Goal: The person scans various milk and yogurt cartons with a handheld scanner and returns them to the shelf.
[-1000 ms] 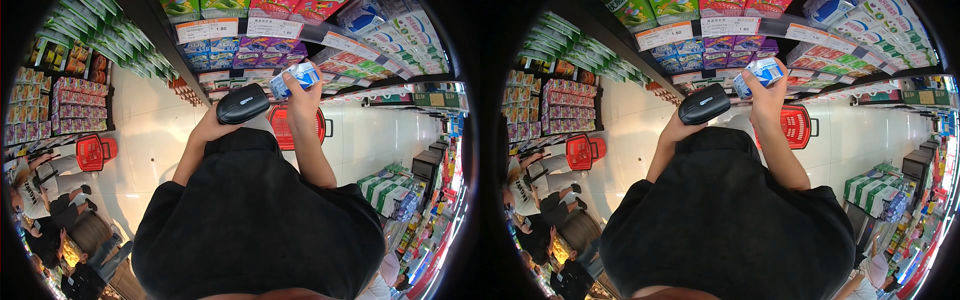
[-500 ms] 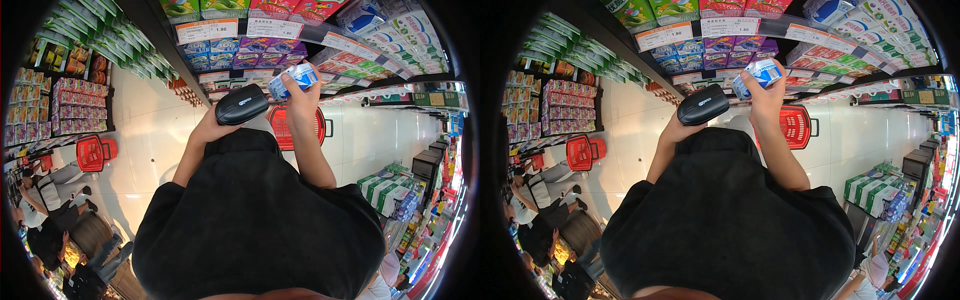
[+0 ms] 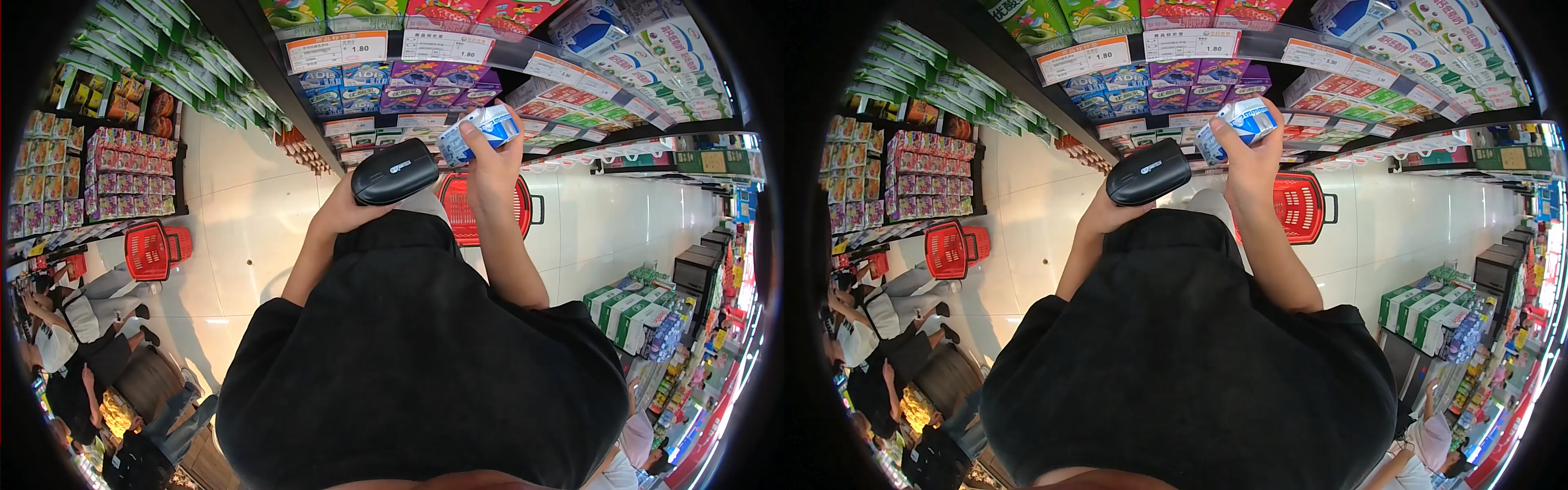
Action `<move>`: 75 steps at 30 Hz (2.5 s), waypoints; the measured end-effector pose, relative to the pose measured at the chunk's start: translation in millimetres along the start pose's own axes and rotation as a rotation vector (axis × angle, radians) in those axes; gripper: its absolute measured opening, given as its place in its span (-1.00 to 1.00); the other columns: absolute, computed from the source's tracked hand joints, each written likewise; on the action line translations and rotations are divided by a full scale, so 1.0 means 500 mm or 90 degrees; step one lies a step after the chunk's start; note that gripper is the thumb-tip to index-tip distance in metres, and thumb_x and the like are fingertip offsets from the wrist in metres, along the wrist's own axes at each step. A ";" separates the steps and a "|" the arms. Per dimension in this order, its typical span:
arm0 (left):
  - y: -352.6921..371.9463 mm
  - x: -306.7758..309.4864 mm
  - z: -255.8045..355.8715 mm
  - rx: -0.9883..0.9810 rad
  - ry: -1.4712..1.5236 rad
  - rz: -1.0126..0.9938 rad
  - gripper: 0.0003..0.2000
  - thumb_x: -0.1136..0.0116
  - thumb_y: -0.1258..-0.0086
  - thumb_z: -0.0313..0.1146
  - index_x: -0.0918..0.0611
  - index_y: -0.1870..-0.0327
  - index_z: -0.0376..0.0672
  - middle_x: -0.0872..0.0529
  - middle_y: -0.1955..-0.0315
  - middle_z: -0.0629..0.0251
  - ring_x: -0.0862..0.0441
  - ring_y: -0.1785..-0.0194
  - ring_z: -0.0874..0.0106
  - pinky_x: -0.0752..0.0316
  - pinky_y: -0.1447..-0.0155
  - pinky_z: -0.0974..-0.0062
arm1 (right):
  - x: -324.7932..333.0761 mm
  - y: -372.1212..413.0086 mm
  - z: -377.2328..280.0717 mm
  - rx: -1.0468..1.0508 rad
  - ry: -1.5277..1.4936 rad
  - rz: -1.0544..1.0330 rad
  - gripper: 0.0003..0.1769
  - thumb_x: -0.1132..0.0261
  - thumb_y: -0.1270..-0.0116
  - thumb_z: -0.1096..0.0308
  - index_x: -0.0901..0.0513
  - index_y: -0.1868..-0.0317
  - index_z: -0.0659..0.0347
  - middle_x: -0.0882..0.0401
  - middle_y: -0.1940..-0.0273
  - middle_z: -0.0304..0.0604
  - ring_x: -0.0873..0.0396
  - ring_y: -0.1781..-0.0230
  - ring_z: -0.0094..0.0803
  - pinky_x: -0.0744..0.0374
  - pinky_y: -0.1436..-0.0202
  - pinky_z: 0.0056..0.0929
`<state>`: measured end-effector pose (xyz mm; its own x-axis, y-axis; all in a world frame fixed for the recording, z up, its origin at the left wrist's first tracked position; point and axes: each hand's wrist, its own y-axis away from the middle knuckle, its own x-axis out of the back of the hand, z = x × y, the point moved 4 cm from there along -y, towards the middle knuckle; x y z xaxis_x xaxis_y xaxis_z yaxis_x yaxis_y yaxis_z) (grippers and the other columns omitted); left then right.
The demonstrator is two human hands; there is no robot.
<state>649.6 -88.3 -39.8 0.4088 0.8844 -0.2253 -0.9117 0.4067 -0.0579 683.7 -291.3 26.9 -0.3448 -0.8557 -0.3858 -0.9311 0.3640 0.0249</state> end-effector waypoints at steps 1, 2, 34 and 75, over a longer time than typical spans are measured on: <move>0.000 0.000 0.001 0.002 0.002 0.001 -0.44 -0.39 -0.05 -0.56 -0.48 -0.15 -0.33 -0.66 0.04 0.24 -0.55 -0.02 0.53 -0.40 -0.15 0.52 | 0.000 0.000 0.000 0.004 0.000 -0.003 -0.29 -0.41 -0.06 0.61 -0.27 -0.22 0.21 -0.46 0.07 -0.16 -0.50 0.07 -0.44 -0.53 -0.03 -0.37; 0.000 -0.001 0.001 0.002 0.001 0.000 -0.44 -0.39 -0.05 -0.56 -0.48 -0.15 -0.33 -0.66 0.04 0.24 -0.55 -0.02 0.53 -0.40 -0.15 0.52 | 0.000 -0.001 0.000 0.004 0.000 -0.003 -0.29 -0.41 -0.06 0.61 -0.27 -0.22 0.21 -0.46 0.07 -0.16 -0.50 0.07 -0.44 -0.53 -0.03 -0.37; 0.001 0.003 -0.004 -0.011 0.002 -0.011 -0.43 -0.39 -0.04 -0.54 -0.48 -0.16 -0.33 -0.65 0.02 0.22 -0.55 -0.06 0.51 -0.39 -0.19 0.50 | -0.002 0.007 -0.015 0.037 0.014 -0.015 -0.33 -0.41 -0.10 0.55 -0.29 -0.20 0.24 -0.47 0.07 -0.16 -0.50 0.07 -0.47 -0.52 -0.02 -0.41; 0.002 0.000 -0.001 -0.039 -0.025 -0.027 -0.52 -0.39 -0.05 -0.47 -0.54 -0.04 -0.34 -0.69 0.12 0.24 -0.57 0.06 0.53 -0.44 -0.08 0.51 | -0.098 -0.182 -0.322 0.901 0.649 0.163 -0.54 -0.42 -0.17 0.11 -0.62 0.02 0.22 -0.49 -0.04 -0.07 -0.51 -0.01 -0.18 -0.54 0.08 -0.33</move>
<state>648.7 -88.0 -40.4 0.4468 0.8756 -0.1835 -0.8941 0.4299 -0.1255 766.2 -341.5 191.9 -0.8974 -0.3981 0.1903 -0.2290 0.0514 -0.9721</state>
